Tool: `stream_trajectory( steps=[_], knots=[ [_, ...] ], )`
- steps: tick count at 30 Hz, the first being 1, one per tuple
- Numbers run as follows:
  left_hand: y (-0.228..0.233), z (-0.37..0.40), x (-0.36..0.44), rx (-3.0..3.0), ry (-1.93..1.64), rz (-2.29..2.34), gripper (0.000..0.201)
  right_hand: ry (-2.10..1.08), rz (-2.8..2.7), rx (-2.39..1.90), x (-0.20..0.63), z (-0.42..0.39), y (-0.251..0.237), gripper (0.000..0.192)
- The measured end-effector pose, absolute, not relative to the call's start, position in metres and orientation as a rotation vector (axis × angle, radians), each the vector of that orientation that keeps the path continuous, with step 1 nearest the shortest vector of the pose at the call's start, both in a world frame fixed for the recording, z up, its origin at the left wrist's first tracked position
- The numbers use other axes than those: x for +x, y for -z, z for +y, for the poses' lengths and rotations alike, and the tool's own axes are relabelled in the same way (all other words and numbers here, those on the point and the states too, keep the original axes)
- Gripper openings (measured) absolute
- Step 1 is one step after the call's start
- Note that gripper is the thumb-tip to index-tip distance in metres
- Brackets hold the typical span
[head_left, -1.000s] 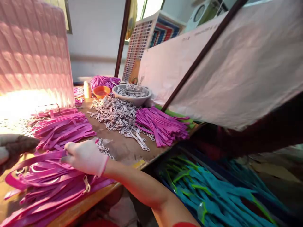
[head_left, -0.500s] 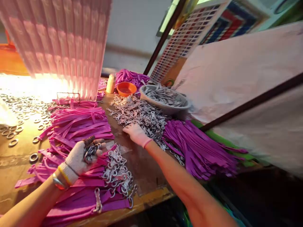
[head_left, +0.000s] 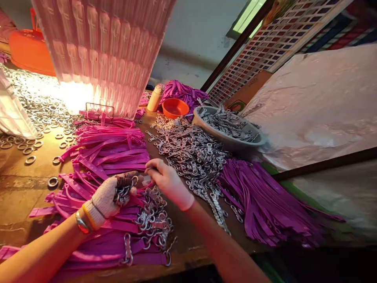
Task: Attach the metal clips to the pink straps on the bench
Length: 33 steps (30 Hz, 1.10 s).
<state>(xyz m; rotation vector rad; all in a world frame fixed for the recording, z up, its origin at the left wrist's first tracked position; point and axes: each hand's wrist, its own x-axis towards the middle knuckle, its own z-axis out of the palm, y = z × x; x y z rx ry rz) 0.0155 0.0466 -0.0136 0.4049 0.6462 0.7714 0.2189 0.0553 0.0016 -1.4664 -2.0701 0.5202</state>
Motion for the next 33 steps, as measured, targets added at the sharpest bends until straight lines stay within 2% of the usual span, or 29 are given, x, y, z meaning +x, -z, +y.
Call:
stream_trajectory(
  steps=[6, 9, 13, 17, 22, 24, 28, 33],
  knots=[
    [0.01, 0.049, 0.014, 0.274, -0.792, 0.635, 0.023, -0.16, -2.399, -1.334, 0.179, 0.03, -0.013, 0.027],
    [0.008, 0.049, 0.013, 0.277, -0.78, 0.618, 0.021, -0.135, -2.346, -1.367, 0.183, 0.028, -0.012, 0.035],
    [0.013, 0.046, 0.014, 0.296, -0.814, 0.642, 0.019, -0.387, -2.041, -1.484, 0.185, 0.019, -0.01, 0.041],
    [0.02, 0.043, 0.018, 0.268, -0.909, 0.657, 0.021, -0.719, -1.872, -1.464, 0.173, 0.016, -0.007, 0.033],
    [0.027, 0.039, 0.019, 0.242, -0.962, 0.619, 0.017, -0.852, -1.627, -1.462, 0.16, 0.021, -0.001, 0.026],
    [0.031, 0.04, 0.017, 0.343, -0.987, 0.662, 0.014, -0.776, -1.653, -1.534, 0.16, 0.019, -0.002, 0.025],
    [0.032, 0.043, 0.013, 0.655, -0.982, 0.758, 0.02, -0.478, -1.937, -1.839, 0.164, 0.011, -0.02, 0.019],
    [0.025, 0.034, 0.013, 1.06, -0.738, 0.92, 0.031, -0.162, -2.343, -2.129, 0.166, 0.01, -0.054, 0.021]
  ],
)
